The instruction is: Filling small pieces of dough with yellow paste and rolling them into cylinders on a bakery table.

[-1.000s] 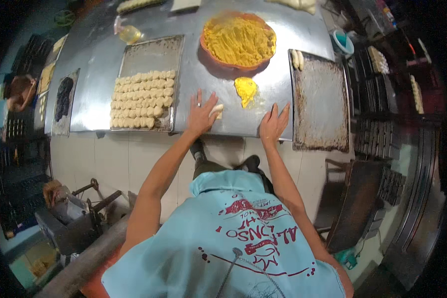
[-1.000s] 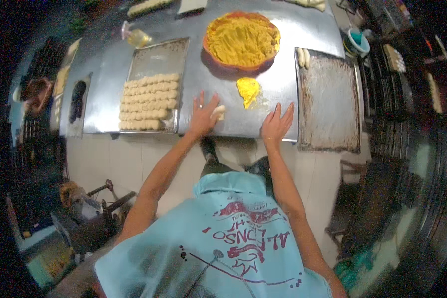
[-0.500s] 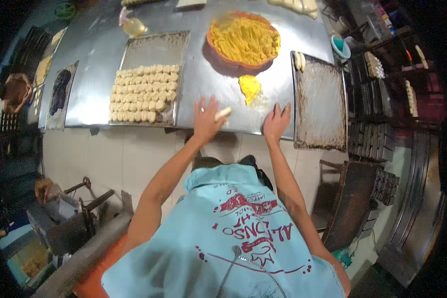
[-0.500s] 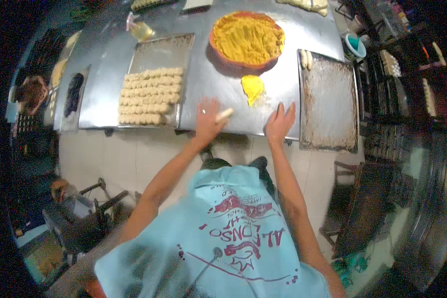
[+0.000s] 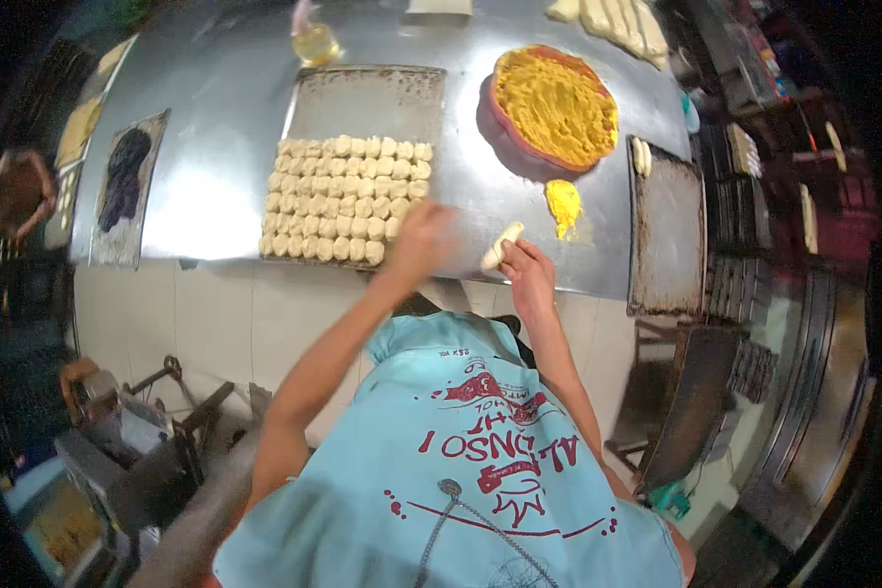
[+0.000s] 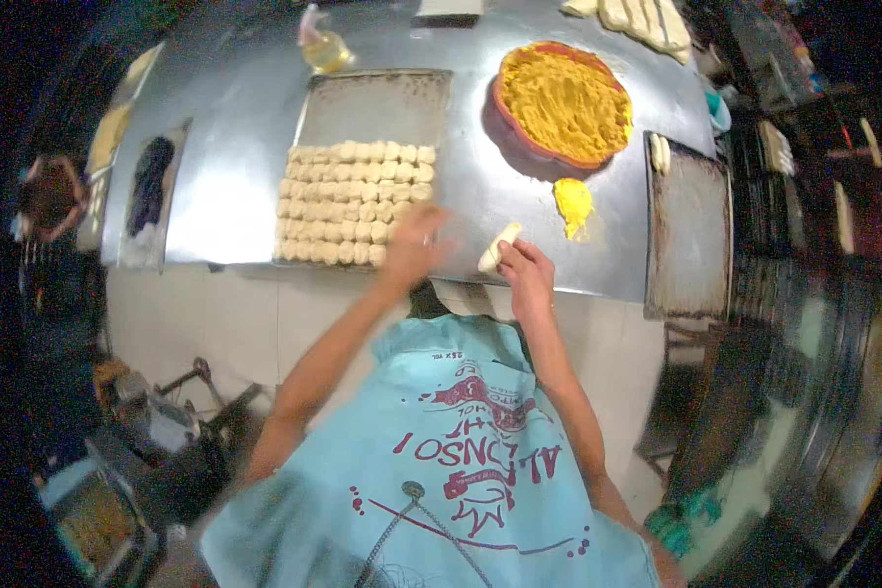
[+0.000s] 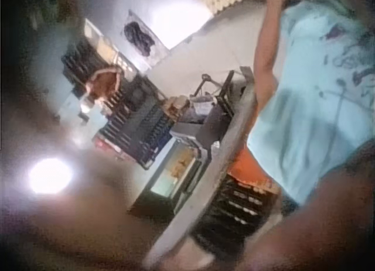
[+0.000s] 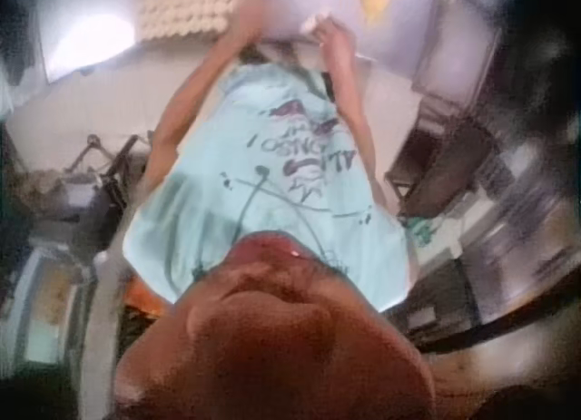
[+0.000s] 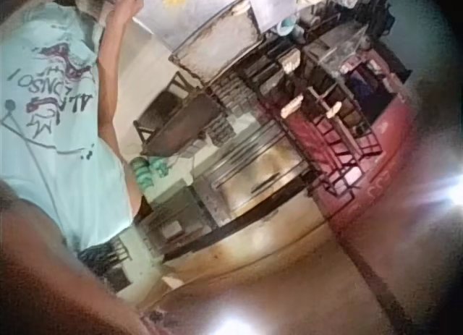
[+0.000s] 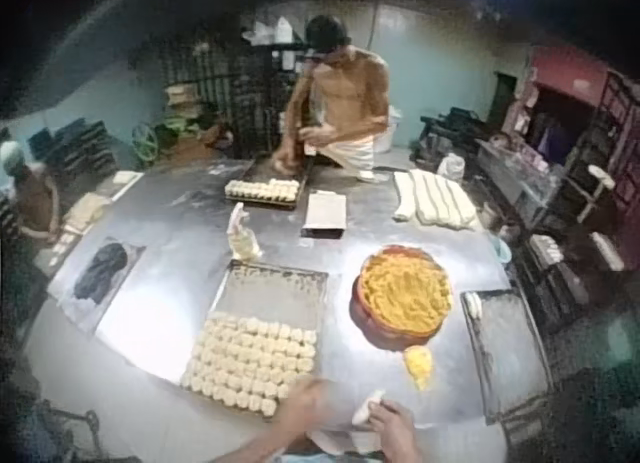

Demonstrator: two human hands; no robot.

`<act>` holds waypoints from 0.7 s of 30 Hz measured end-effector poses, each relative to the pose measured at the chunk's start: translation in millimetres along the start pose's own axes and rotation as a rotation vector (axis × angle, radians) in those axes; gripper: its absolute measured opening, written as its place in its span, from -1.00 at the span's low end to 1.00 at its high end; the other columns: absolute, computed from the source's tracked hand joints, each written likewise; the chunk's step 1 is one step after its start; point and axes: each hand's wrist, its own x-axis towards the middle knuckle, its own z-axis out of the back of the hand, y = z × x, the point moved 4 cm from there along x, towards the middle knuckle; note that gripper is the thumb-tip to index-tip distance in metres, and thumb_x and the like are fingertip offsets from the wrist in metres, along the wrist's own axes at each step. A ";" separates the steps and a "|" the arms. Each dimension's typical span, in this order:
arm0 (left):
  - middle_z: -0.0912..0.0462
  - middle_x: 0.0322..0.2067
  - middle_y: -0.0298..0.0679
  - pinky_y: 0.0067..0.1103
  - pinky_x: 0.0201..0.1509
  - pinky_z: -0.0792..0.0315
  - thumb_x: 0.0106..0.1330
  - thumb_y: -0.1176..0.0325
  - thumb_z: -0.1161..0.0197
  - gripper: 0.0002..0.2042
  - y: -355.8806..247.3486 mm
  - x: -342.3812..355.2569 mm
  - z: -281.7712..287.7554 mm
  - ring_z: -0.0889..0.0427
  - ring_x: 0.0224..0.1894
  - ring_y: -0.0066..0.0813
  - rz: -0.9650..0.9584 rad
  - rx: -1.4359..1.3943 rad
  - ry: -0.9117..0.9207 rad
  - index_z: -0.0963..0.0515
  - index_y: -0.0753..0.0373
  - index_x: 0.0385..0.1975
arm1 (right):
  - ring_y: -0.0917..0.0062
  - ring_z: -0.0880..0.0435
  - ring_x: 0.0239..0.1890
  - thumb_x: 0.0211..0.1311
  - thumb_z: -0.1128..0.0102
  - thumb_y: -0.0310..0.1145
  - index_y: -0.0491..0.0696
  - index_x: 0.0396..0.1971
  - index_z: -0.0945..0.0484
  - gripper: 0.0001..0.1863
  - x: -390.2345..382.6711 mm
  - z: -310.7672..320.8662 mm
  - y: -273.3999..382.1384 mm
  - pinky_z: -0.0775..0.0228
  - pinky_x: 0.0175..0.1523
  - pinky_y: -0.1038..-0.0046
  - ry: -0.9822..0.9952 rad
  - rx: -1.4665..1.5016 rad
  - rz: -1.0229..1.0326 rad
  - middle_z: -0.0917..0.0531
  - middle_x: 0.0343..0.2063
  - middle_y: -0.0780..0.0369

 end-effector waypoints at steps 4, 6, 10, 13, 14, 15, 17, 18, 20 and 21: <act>-0.58 -0.24 -0.06 -0.28 -0.15 -0.49 0.11 0.53 -0.25 -0.67 85.8 6.6 21.7 -0.57 -0.23 -0.02 -0.158 0.385 0.169 -0.62 0.31 -0.08 | 0.59 -0.62 -0.30 0.26 -0.31 -0.38 -0.28 -0.13 -0.58 -0.70 0.8 12.5 -2.2 -0.47 -0.16 0.54 -0.091 -0.157 -0.017 -0.65 -0.34 0.23; -0.60 -0.23 -0.08 -0.35 -0.20 -0.50 0.14 0.55 -0.27 -0.74 73.5 13.0 22.6 -0.59 -0.25 -0.13 -0.144 0.239 0.121 -0.66 0.29 -0.14 | 0.57 -0.64 -0.32 0.20 -0.37 -0.37 -0.29 -0.06 -0.60 -0.62 12.4 57.6 -30.6 -0.48 -0.24 0.52 -0.211 -0.187 -0.050 -0.68 -0.30 0.19; -0.67 -0.20 -0.19 -0.54 -0.03 -0.55 0.29 0.56 -0.26 -0.82 -11.8 32.5 30.7 -0.66 -0.11 -0.38 0.231 -0.285 0.005 -0.67 0.30 -0.14 | 0.53 -0.63 -0.33 0.15 -0.43 -0.32 -0.26 -0.05 -0.64 -0.58 24.5 123.3 0.2 -0.47 -0.26 0.47 -0.506 -0.288 0.078 -0.70 -0.28 0.17; -0.67 -0.10 -0.17 -0.50 -0.03 -0.59 0.35 0.55 -0.21 -0.83 12.8 -6.2 5.3 -0.66 -0.06 -0.38 0.662 -0.689 0.010 -0.57 0.39 -0.10 | 0.50 -0.65 -0.27 0.16 -0.40 -0.35 -0.22 -0.10 -0.67 -0.65 80.5 173.6 102.9 -0.49 -0.16 0.45 -0.536 -0.459 0.419 -0.68 -0.25 0.17; -0.66 -0.07 -0.13 -0.49 -0.06 -0.61 0.36 0.56 -0.19 -0.83 28.1 -23.4 -7.7 -0.67 -0.07 -0.37 0.766 -0.842 -0.012 -0.53 0.41 -0.09 | 0.49 -0.68 -0.24 0.19 -0.37 -0.36 -0.22 -0.11 -0.67 -0.68 104.0 185.1 145.3 -0.51 -0.11 0.45 -0.522 -0.490 0.569 -0.68 -0.21 0.15; -0.66 -0.07 -0.13 -0.49 -0.06 -0.61 0.36 0.56 -0.19 -0.83 24.2 -28.5 -18.9 -0.67 -0.07 -0.37 0.757 -0.833 -0.011 -0.53 0.41 -0.09 | 0.44 -0.67 -0.20 0.20 -0.36 -0.33 -0.21 -0.10 -0.68 -0.67 119.1 186.1 189.5 -0.50 -0.08 0.42 -0.625 -0.617 0.636 -0.65 -0.16 0.12; -0.66 -0.10 -0.07 -0.43 -0.05 -0.64 0.37 0.55 -0.16 -0.85 9.6 -36.0 -36.6 -0.69 -0.11 -0.32 0.914 -0.861 -0.093 -0.51 0.39 -0.10 | 0.29 -0.60 -0.07 0.18 -0.35 -0.27 -0.20 -0.11 -0.68 -0.64 161.0 195.7 253.8 -0.47 0.01 0.35 -0.731 -0.745 0.744 -0.57 -0.06 0.05; -0.66 -0.10 -0.07 -0.43 -0.05 -0.64 0.37 0.55 -0.16 -0.85 -0.2 -34.7 -45.1 -0.69 -0.11 -0.32 0.910 -0.845 -0.089 -0.51 0.39 -0.10 | 0.19 -0.55 0.03 0.15 -0.35 -0.25 -0.19 -0.13 -0.69 -0.63 188.4 204.3 276.8 -0.44 0.08 0.31 -0.731 -0.748 0.789 -0.53 -0.01 0.00; -0.65 -0.12 -0.04 -0.37 -0.04 -0.67 0.38 0.54 -0.15 -0.84 -22.3 -29.4 -64.6 -0.71 -0.14 -0.24 0.947 -0.864 -0.110 -0.51 0.42 -0.10 | 0.23 -0.60 -0.03 0.13 -0.37 -0.24 -0.19 -0.14 -0.70 -0.63 262.3 239.4 286.7 -0.48 0.04 0.32 -0.750 -0.893 0.769 -0.54 -0.02 0.03; -0.65 -0.12 -0.04 -0.37 -0.04 -0.67 0.38 0.54 -0.15 -0.84 -33.0 -28.3 -71.8 -0.71 -0.14 -0.24 0.955 -0.849 -0.122 -0.51 0.42 -0.10 | 0.26 -0.65 -0.09 0.11 -0.40 -0.23 -0.18 -0.16 -0.71 -0.62 290.8 247.3 281.6 -0.51 0.00 0.33 -0.747 -1.057 0.758 -0.55 -0.02 0.06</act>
